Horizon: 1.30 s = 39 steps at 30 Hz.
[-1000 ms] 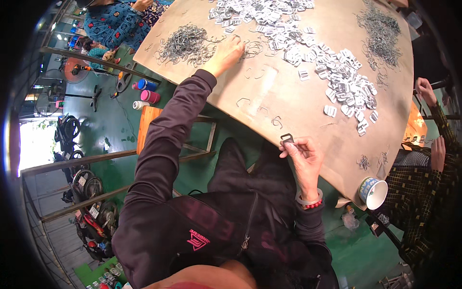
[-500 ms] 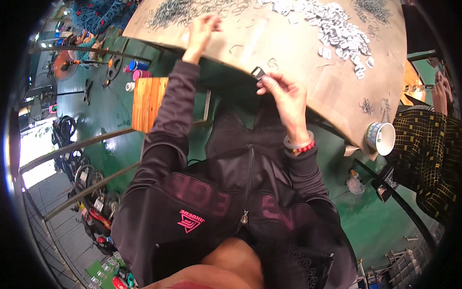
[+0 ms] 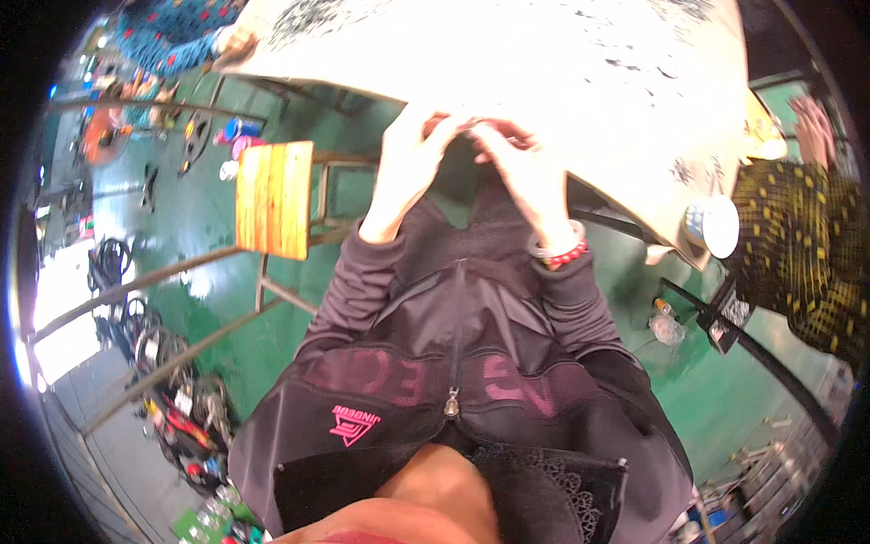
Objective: The person assembles small metal links into a chain by hand at a table, periodically hanging the completed sections on a rack.
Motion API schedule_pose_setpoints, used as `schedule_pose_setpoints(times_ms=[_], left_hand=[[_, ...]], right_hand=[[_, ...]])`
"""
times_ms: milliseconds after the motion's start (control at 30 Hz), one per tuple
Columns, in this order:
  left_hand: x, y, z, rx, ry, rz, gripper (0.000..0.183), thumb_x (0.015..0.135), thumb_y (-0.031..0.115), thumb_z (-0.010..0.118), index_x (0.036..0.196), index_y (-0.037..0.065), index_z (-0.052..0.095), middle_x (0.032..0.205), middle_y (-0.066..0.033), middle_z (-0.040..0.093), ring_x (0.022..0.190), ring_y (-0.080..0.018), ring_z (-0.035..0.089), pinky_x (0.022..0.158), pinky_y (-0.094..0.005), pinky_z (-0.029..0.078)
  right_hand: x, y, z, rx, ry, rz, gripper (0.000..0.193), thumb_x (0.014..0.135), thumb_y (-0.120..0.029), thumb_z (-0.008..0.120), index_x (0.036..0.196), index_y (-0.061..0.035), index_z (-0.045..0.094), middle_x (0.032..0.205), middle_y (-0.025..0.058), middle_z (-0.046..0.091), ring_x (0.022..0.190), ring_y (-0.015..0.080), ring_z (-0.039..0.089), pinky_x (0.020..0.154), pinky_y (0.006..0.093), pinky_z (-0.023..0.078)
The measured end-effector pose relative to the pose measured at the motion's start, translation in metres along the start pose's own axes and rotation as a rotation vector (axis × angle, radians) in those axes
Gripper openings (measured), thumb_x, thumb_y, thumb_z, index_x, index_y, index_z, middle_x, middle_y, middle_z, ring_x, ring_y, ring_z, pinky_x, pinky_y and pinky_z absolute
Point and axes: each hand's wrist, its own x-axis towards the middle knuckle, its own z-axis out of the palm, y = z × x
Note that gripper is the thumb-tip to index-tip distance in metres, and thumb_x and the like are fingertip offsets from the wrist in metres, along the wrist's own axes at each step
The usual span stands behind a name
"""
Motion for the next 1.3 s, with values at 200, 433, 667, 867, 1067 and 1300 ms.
schedule_pose_setpoints(times_ms=[200,433,667,867,1067,1300], left_hand=[[-0.01,-0.003,0.002,-0.102,-0.012,-0.069,0.009,0.09,0.006,0.053,0.093,-0.002,0.056,0.084,-0.007,0.064,0.077,-0.0105,0.059,0.073,-0.0233,0.046],[-0.021,-0.003,0.0,-0.305,-0.024,-0.137,0.005,0.089,0.003,0.054,0.092,-0.001,0.055,0.085,-0.0076,0.064,0.078,-0.0111,0.06,0.076,-0.0246,0.048],[-0.012,-0.005,-0.003,-0.259,-0.068,-0.11,0.008,0.087,-0.001,0.055,0.095,-0.001,0.056,0.086,-0.0064,0.064,0.081,-0.0097,0.059,0.077,-0.0236,0.047],[-0.006,-0.011,-0.011,0.031,-0.101,0.084,0.007,0.086,-0.001,0.057,0.092,-0.002,0.059,0.085,-0.0061,0.065,0.079,-0.0085,0.06,0.072,-0.0223,0.048],[0.001,0.006,-0.017,0.177,-0.065,0.3,0.014,0.081,0.003,0.064,0.094,0.001,0.061,0.085,-0.0082,0.065,0.075,-0.0156,0.063,0.07,-0.0255,0.05],[-0.001,-0.001,-0.023,0.355,0.063,0.394,0.014,0.076,0.006,0.067,0.089,0.007,0.062,0.083,-0.0062,0.063,0.077,-0.024,0.059,0.069,-0.0336,0.045]], right_hand=[[0.002,-0.012,-0.026,-0.11,-0.074,0.062,0.022,0.086,-0.013,0.062,0.105,-0.0023,0.065,0.089,0.0041,0.068,0.069,0.0076,0.057,0.062,0.0202,0.046],[0.108,-0.002,-0.119,-0.819,0.359,-0.1,0.035,0.084,-0.026,0.063,0.11,-0.0027,0.06,0.089,0.0108,0.065,0.075,0.0181,0.061,0.065,0.0303,0.048],[0.133,0.032,-0.146,-1.105,0.358,-0.08,0.024,0.08,-0.017,0.062,0.098,-0.0018,0.06,0.082,0.0109,0.063,0.072,0.0229,0.06,0.071,0.0333,0.048],[0.049,-0.008,-0.039,-0.037,0.079,0.064,0.028,0.082,-0.012,0.066,0.104,0.004,0.061,0.086,0.0077,0.065,0.076,0.0119,0.061,0.074,0.0226,0.048],[0.022,-0.016,0.002,0.088,-0.019,-0.118,0.019,0.081,0.001,0.065,0.1,0.0029,0.064,0.086,0.009,0.067,0.071,0.011,0.061,0.067,0.0226,0.049],[0.025,-0.01,0.008,0.258,-0.121,-0.137,0.019,0.081,0.006,0.062,0.099,0.0028,0.064,0.088,0.0105,0.066,0.071,0.0136,0.062,0.063,0.0229,0.051]])
